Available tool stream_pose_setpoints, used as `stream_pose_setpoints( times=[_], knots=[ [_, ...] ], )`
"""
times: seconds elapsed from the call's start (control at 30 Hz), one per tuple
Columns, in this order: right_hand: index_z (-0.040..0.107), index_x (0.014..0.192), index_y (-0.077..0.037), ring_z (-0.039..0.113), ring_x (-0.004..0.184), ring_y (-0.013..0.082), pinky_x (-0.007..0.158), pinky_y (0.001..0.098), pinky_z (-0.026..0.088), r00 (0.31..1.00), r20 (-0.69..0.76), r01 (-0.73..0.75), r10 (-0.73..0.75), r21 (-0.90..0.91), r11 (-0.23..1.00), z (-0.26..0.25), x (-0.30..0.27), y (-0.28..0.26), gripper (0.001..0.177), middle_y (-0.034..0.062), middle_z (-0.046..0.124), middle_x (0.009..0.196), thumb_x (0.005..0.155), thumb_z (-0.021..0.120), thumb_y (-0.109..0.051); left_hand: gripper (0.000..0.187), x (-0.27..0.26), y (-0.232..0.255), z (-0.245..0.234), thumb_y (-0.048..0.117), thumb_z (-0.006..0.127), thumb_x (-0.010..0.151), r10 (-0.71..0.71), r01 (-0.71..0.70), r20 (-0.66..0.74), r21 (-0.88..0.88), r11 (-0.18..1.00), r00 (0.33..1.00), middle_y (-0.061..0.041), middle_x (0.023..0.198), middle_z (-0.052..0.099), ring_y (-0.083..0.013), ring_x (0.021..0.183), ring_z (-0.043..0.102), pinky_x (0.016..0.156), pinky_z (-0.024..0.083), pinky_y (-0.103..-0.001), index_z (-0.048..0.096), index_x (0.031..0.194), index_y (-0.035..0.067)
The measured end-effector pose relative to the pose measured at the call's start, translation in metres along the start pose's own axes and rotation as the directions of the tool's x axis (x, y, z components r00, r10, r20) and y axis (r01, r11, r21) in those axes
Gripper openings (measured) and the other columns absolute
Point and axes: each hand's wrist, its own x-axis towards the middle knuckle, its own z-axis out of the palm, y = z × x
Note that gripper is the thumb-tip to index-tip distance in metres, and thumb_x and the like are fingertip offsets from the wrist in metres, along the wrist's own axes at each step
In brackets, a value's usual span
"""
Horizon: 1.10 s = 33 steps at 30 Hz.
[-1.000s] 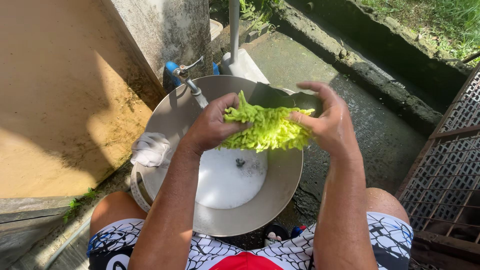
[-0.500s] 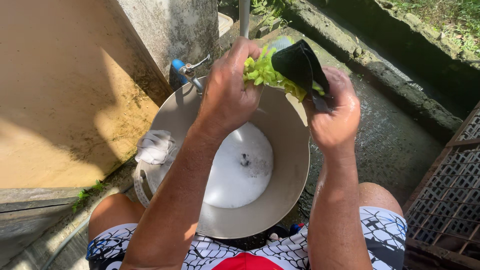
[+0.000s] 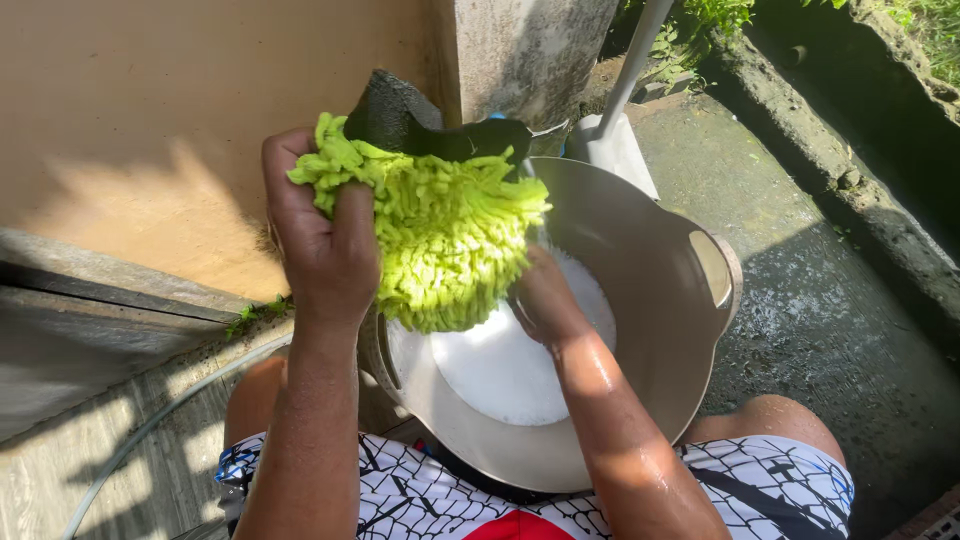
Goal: The person washes a cleaning mitt and a cloth by hand in a basin of soapy water under a running tap, then wrings them out and places the mitt on a cage to dry.
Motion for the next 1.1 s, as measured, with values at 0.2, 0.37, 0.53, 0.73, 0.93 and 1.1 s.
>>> stream_pose_setpoints(
  times=[0.2,0.37,0.53,0.73,0.93,1.1],
  knots=[
    [0.030,0.153,0.006,0.048,0.127,0.0300,0.102,0.0403,0.043,0.997,0.054,0.079,-0.057,-0.649,0.757,0.056,0.035,0.079,0.083,0.0223,0.044,0.145,0.095,0.079,-0.026,0.031,-0.010,0.011,-0.051,-0.006,0.055,0.095,0.115,-0.004,-0.279,0.370,0.929,0.954,-0.010,0.112,0.061,-0.0141,0.099,0.064,0.094,0.058,-0.030,0.051,0.125,-0.002],
    [0.070,0.118,0.004,0.067,0.088,0.0152,0.079,0.0321,0.056,0.989,-0.068,-0.148,0.133,-0.317,0.937,0.061,0.032,0.072,0.037,0.0101,0.074,0.103,0.096,0.070,-0.026,0.064,-0.018,0.012,-0.068,0.012,0.077,0.088,0.021,-0.026,0.016,0.711,0.703,1.000,-0.018,0.116,0.071,-0.0309,0.105,0.073,0.093,0.058,-0.039,0.051,0.146,0.004],
    [0.071,0.116,0.000,0.066,0.085,0.0083,0.074,0.0246,0.054,0.998,-0.031,0.041,-0.045,-0.121,0.992,0.043,-0.001,0.032,0.029,0.0030,0.074,0.101,0.099,0.066,-0.023,0.105,-0.034,-0.003,-0.026,0.041,0.093,0.054,-0.286,-0.126,0.376,0.770,0.626,0.881,-0.012,0.097,0.060,-0.0312,0.093,0.062,0.083,0.045,-0.047,0.049,0.147,0.021],
    [0.069,0.124,0.005,0.058,0.086,0.0085,0.074,0.0258,0.048,0.997,0.050,0.075,-0.065,-0.215,0.974,0.053,-0.018,0.003,0.035,0.0036,0.071,0.103,0.104,0.066,-0.023,0.087,-0.026,-0.017,-0.029,0.029,0.091,0.066,-0.103,-0.203,0.341,0.749,0.631,0.934,-0.011,0.099,0.056,-0.0319,0.094,0.059,0.080,0.042,-0.047,0.055,0.144,0.020],
    [0.033,0.161,0.003,0.053,0.138,0.0203,0.119,0.0372,0.042,0.936,0.226,0.291,-0.269,-0.071,0.954,0.082,-0.017,0.015,0.074,0.0125,0.054,0.148,0.101,0.070,-0.020,0.045,-0.026,-0.042,-0.046,0.012,0.082,0.070,-0.047,-0.166,0.267,0.719,0.675,0.963,-0.003,0.091,0.059,-0.0283,0.090,0.064,0.078,0.048,-0.045,0.066,0.112,0.016],
    [-0.008,0.168,-0.006,0.047,0.145,0.0290,0.122,0.0409,0.042,0.900,-0.009,0.430,-0.436,-0.149,0.890,0.102,-0.035,0.054,0.111,0.0200,0.037,0.163,0.097,0.073,-0.036,0.048,-0.039,-0.054,-0.038,0.007,0.078,0.066,-0.037,-0.112,0.181,0.741,0.662,0.983,-0.005,0.092,0.058,-0.0307,0.090,0.062,0.080,0.049,-0.047,0.065,0.113,0.015]
  ],
)
